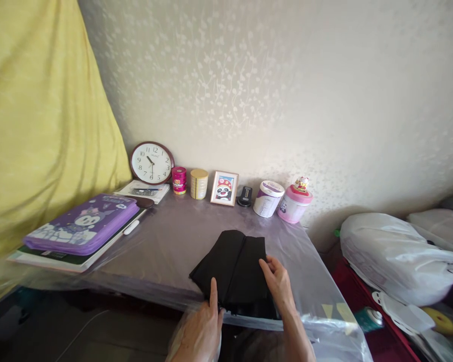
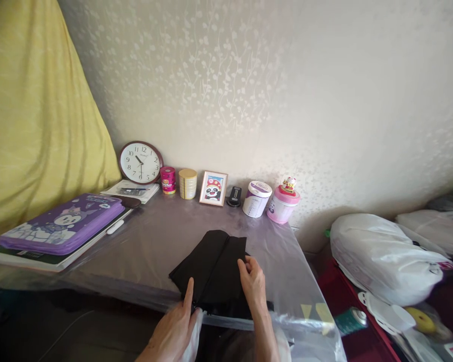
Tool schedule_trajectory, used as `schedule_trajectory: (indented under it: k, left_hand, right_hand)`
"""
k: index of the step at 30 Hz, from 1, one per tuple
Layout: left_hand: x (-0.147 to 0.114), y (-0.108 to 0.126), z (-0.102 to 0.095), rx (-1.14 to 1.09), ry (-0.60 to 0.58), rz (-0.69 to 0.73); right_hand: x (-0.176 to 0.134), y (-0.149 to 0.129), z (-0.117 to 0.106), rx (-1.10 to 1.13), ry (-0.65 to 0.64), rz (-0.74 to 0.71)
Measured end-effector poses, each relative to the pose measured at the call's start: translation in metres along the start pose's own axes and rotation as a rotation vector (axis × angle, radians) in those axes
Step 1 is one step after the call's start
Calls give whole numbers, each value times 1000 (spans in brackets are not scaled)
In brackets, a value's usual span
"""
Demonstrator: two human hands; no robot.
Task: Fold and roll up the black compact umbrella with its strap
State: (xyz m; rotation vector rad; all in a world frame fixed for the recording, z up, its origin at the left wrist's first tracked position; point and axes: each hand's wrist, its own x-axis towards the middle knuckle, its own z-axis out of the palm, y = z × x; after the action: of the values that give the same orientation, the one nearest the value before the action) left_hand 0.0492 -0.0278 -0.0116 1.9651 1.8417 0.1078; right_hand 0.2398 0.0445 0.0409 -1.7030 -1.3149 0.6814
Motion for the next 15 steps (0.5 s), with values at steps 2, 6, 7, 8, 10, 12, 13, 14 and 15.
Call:
schedule_trajectory:
  k: [2, 6, 7, 8, 10, 12, 13, 14, 15]
  left_hand:
    - [0, -1, 0, -12, -9, -5]
    - [1, -3, 4, -62, -8, 11]
    - [2, -4, 5, -69, 1, 16]
    - [2, -5, 7, -66, 11, 14]
    - [3, -5, 9, -45, 29, 6]
    - [4, -5, 9, -36, 24, 3]
    - [5, -5, 8, -38, 12, 1]
    - [5, -5, 8, -42, -2, 0]
    - [5, -5, 7, -48, -12, 1]
  right_hand:
    - [1, -9, 4, 210, -59, 19]
    - [1, -31, 16, 461, -165, 57]
    - [2, -36, 20, 480, -174, 64]
    - [3, -40, 23, 495, -180, 70]
    - [7, -45, 31, 528, -194, 79]
    - [11, -48, 39, 571, -208, 78]
    - [12, -50, 44, 587, -210, 77]
    - [14, -50, 48, 597, -205, 78]
    - [15, -51, 53, 604, -200, 76]
